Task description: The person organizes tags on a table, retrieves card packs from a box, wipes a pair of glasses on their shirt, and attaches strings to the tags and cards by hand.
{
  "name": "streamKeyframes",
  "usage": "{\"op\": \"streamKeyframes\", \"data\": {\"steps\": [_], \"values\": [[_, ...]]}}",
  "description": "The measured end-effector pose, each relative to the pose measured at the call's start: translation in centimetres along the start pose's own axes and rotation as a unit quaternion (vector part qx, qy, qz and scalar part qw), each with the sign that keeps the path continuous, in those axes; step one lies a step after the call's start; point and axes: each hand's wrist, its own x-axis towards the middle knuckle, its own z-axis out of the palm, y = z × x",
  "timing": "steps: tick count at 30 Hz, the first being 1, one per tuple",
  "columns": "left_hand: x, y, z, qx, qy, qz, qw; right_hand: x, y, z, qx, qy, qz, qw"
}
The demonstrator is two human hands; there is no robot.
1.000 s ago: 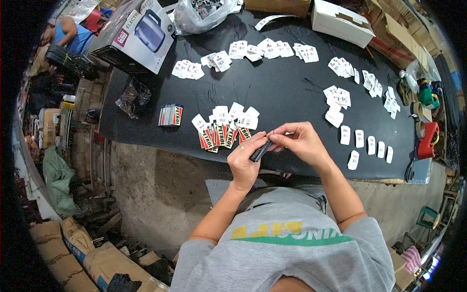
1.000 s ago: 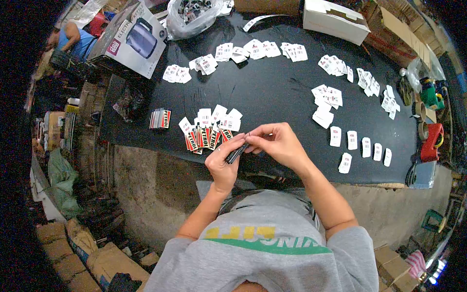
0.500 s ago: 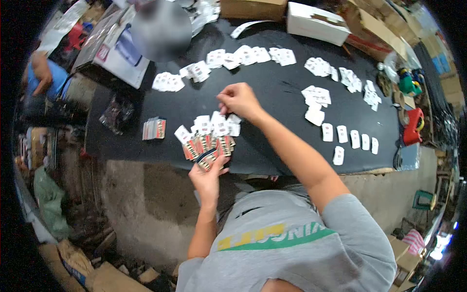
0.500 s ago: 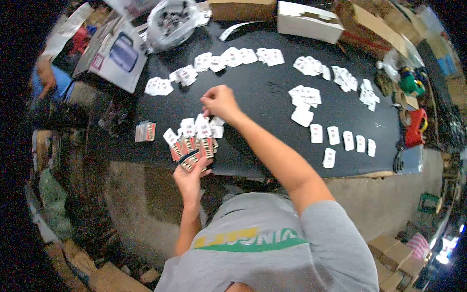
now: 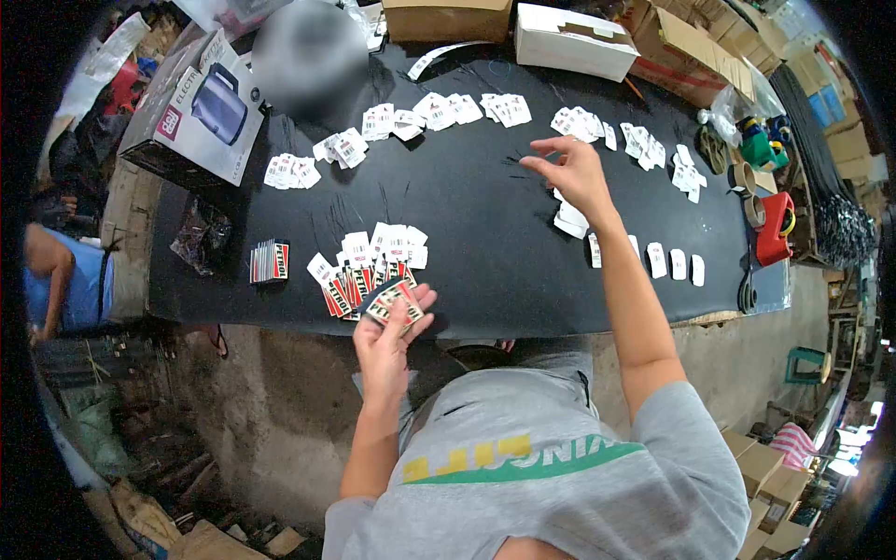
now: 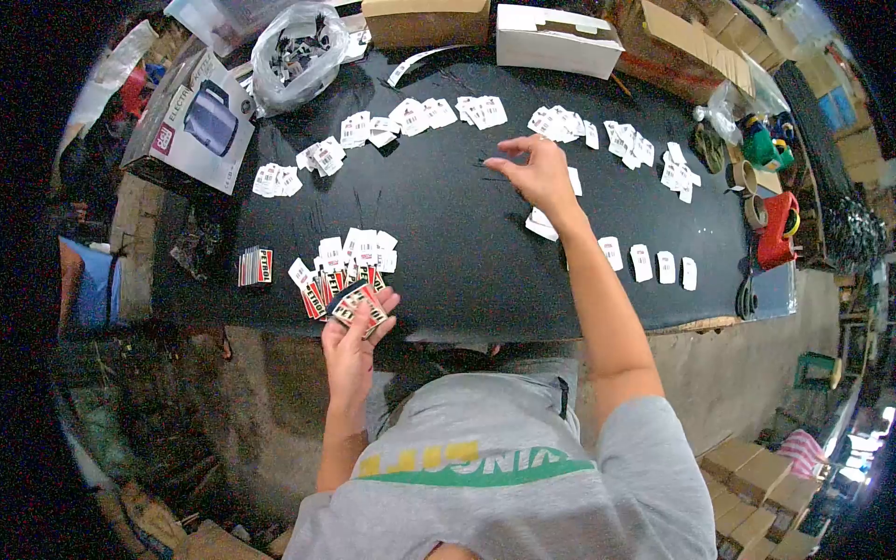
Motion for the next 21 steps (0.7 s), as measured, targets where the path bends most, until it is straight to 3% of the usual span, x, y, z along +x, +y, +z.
{"op": "streamKeyframes", "data": {"steps": [3,6,13,16,19,21], "values": [[0.3,0.2,2.4,0.031,-0.039,-0.03,0.998,0.5,2.1,0.8,-0.018,-0.103,0.038,0.994],[0.7,-0.9,2.6,0.031,-0.067,-0.039,0.996,0.4,0.5,-0.2,0.091,-0.103,0.094,0.986],[1.3,-2.6,2.1,0.046,-0.011,-0.026,0.999,-0.6,-3.7,-3.0,0.334,-0.058,0.063,0.939],[1.7,-2.2,2.3,0.042,0.011,-0.002,0.999,-2.1,-5.7,-2.3,0.363,-0.062,0.068,0.927],[2.2,-1.8,2.7,0.035,0.045,0.023,0.998,-5.1,-7.4,0.3,0.322,-0.15,0.088,0.93],[2.4,-1.5,3.0,0.033,0.053,0.029,0.998,-7.7,-7.9,2.6,0.23,-0.183,0.017,0.956]]}}
